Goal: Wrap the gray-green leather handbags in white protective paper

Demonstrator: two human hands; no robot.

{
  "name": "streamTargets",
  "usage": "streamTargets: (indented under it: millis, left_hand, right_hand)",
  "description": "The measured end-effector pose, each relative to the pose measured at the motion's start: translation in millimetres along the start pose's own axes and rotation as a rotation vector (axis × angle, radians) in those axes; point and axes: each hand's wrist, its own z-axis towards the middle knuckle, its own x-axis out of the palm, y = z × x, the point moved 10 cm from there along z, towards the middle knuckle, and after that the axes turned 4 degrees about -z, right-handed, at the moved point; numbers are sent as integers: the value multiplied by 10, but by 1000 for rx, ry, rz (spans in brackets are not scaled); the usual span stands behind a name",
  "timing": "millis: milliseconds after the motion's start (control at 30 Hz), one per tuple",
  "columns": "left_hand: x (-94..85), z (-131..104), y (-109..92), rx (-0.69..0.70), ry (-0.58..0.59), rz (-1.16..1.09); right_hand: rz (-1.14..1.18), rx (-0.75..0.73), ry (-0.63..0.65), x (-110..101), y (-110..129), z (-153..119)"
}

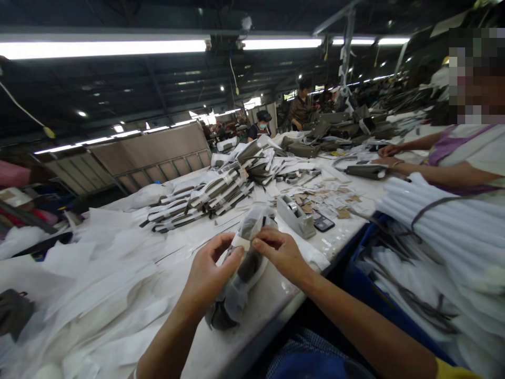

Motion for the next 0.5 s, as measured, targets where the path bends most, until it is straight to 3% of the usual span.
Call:
streamTargets:
  millis: [67,133,267,367,500]
  left_hand:
    - [-61,-7,97,-39,-46,-42]
    - [-134,-4,170,-56,-90,-78]
    - [-200,33,247,-74,-123,-121]
    - [-205,61,241,-79,-139,-133]
    - [-235,66,205,-78,-193,-135]
  right_hand:
    - [-224,-39,-74,-345,-195,150]
    - [-519,59,-245,-895,-524,308]
    - [-656,281,-324,-1748,-1200,558]
    - [-649,454,-281,-2039,-1626,597]
    - [-555,570,-268,-2117,-1920,550]
